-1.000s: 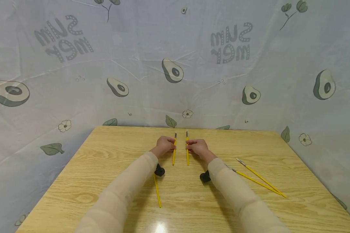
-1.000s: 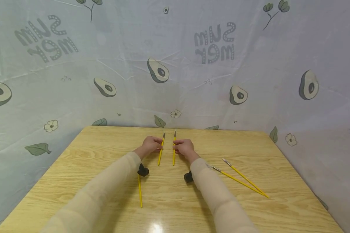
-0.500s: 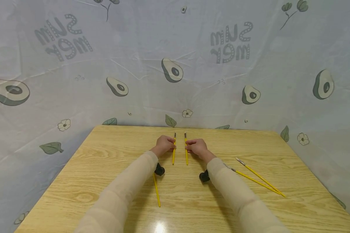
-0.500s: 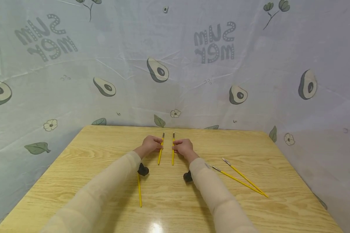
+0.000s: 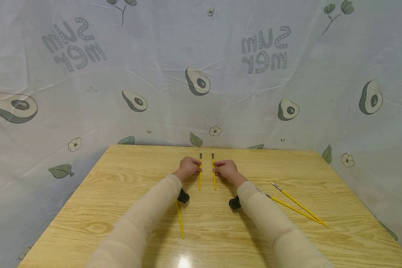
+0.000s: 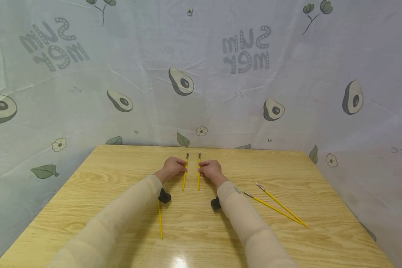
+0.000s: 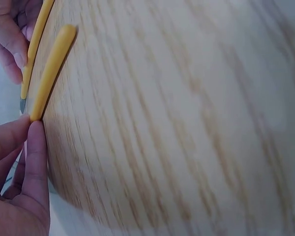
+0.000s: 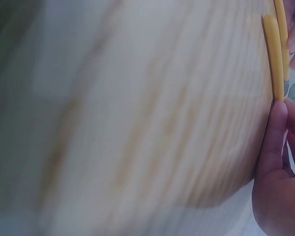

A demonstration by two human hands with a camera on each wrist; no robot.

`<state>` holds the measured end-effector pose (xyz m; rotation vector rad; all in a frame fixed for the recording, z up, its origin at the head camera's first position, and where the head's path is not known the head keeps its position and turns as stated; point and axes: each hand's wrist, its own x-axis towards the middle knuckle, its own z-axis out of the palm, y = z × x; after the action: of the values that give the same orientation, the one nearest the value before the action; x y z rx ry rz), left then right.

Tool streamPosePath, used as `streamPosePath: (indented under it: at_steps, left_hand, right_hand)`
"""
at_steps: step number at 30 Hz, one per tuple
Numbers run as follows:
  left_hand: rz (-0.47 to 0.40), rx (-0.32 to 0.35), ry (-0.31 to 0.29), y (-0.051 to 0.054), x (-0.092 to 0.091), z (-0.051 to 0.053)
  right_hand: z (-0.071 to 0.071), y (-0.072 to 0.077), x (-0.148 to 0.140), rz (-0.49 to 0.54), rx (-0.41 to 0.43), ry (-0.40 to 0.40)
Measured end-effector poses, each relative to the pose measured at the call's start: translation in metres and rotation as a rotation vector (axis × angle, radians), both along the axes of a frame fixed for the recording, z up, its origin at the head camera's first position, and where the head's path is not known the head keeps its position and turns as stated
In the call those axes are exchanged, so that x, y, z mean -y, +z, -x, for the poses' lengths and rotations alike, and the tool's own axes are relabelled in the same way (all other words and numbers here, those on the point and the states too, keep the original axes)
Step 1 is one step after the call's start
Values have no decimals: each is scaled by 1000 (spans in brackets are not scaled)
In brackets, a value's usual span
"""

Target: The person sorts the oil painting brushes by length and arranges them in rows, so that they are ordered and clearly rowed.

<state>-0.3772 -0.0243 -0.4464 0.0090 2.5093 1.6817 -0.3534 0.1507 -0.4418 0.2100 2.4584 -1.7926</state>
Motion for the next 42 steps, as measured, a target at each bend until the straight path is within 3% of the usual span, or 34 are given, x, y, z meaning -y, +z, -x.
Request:
streamPosePath:
  at_steps: [11, 27, 32, 42]
  left_hand:
    - [8, 5, -22, 4, 1, -4]
    - [5, 12, -13, 2, -1, 1]
    - [-41, 10, -13, 5, 6, -2]
    - [-102, -31, -82, 17, 25, -9]
  right_hand:
    - [1, -1, -3, 11, -14, 25]
    - [-2, -1, -1, 6, -12, 11]
    - [1, -3, -1, 16, -2, 2]
    - [1, -4, -1, -3, -30, 2]
